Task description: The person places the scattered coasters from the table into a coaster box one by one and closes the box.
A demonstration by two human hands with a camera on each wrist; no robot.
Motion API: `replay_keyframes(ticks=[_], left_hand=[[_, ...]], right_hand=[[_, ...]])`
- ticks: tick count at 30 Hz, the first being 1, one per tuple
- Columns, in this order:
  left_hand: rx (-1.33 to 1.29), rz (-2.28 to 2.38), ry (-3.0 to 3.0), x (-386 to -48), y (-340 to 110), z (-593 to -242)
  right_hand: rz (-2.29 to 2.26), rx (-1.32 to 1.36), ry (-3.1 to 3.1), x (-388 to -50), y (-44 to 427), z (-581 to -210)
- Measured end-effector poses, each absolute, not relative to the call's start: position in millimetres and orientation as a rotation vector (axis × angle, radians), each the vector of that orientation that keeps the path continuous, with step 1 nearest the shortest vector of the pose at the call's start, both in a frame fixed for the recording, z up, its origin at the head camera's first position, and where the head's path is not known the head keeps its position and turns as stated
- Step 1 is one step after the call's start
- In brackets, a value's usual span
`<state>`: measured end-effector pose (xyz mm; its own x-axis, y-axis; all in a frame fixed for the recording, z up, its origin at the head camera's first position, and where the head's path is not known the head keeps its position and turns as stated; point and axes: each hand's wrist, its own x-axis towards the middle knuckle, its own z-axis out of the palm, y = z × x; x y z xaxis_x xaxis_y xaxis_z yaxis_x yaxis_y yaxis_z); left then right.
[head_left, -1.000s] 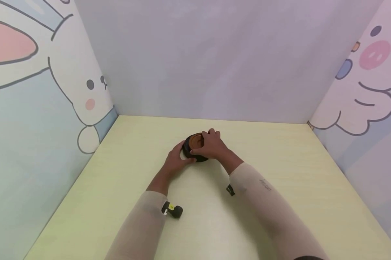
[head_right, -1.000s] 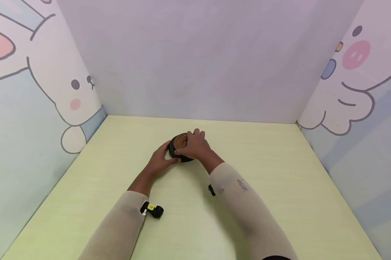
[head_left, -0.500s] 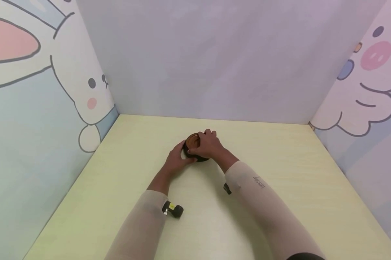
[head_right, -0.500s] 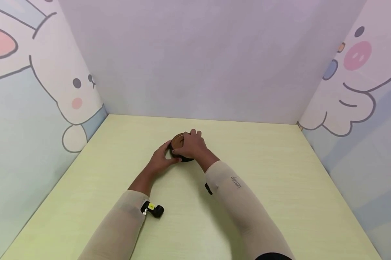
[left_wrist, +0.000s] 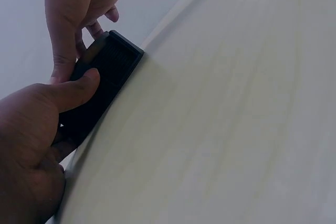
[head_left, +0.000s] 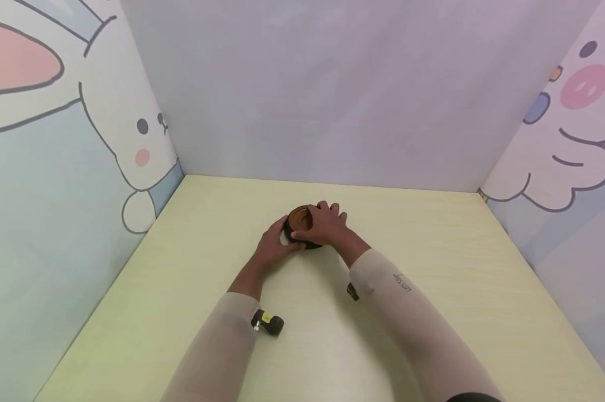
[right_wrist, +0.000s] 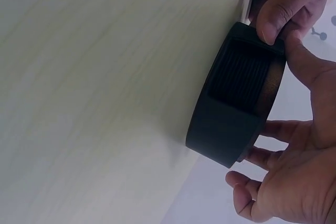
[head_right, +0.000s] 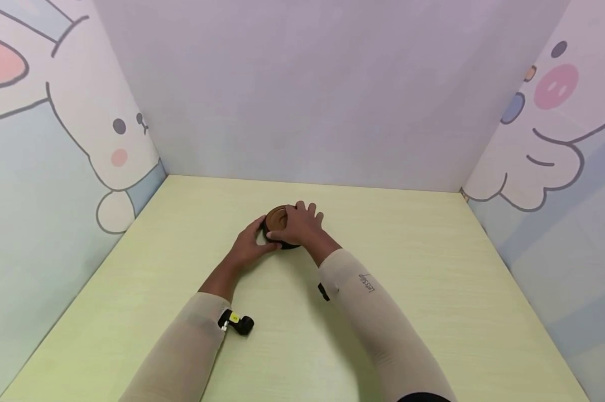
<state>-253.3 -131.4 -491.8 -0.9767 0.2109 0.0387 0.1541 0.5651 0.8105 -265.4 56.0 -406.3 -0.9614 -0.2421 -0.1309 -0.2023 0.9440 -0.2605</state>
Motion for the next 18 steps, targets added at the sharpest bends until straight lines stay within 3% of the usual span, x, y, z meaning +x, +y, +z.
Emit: replay_keyframes(ticks=[18], left_hand=[[0.349, 1.422, 2.725, -252.1, -132.4, -491.0]], right_hand=[[-0.490, -0.309, 2.834, -267.0, 59.4, -405.3]])
